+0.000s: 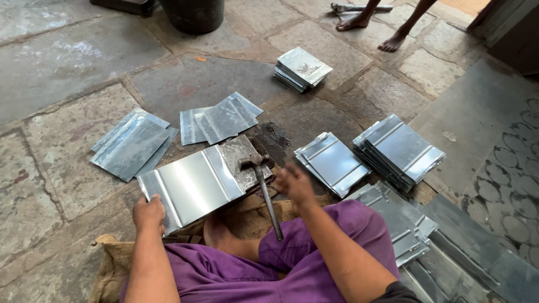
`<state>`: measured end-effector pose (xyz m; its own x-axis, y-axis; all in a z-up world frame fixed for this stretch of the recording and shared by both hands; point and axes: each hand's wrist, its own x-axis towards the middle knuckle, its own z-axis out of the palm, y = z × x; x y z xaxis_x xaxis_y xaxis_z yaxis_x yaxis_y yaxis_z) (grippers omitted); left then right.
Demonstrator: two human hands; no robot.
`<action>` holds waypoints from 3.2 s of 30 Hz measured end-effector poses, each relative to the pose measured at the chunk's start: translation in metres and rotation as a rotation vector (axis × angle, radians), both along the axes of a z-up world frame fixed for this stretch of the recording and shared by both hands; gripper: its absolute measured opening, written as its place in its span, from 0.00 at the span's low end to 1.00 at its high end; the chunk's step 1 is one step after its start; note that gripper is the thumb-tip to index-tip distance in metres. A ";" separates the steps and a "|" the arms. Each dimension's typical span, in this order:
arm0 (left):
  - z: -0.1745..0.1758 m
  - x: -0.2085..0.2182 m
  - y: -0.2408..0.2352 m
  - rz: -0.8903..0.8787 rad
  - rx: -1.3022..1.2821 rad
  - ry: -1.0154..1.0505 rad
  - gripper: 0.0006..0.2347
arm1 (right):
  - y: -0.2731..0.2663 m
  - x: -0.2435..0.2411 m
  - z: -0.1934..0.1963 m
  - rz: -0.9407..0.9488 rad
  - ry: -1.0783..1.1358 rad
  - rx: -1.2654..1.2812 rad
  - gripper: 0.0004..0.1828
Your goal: The person sits cross-legged on the floor and uses a hammer to repeatedly strike a rectangular metal sheet placed on a sack. They hold the sheet with one hand and strike it with the other, occasionally adjusting its position. Stacks of similar metal sheets are visible nearby.
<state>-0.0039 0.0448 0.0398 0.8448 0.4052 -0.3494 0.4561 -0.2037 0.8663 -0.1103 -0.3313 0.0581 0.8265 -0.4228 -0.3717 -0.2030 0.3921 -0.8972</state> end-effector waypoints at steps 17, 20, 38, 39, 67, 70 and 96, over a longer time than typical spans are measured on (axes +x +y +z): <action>-0.005 0.007 -0.011 -0.117 0.288 -0.127 0.35 | -0.024 0.001 -0.067 0.321 0.171 0.248 0.18; -0.007 0.006 -0.011 -0.108 0.318 -0.163 0.38 | -0.021 0.001 -0.068 0.354 0.065 0.274 0.15; 0.039 -0.001 -0.038 -0.149 0.305 0.026 0.34 | 0.004 -0.072 0.214 -0.263 -1.132 -1.120 0.15; 0.039 -0.002 -0.037 -0.144 0.303 0.012 0.34 | -0.002 -0.072 0.209 -0.305 -1.171 -1.065 0.18; 0.036 -0.003 -0.040 -0.184 0.371 0.077 0.39 | 0.036 -0.038 0.042 0.254 -0.182 -1.102 0.15; 0.033 -0.002 -0.041 -0.178 0.383 0.072 0.40 | 0.021 -0.035 0.071 0.218 0.008 -0.924 0.12; 0.009 0.001 -0.043 -0.244 0.462 -0.020 0.40 | -0.011 -0.053 0.181 -0.045 -1.131 -0.882 0.22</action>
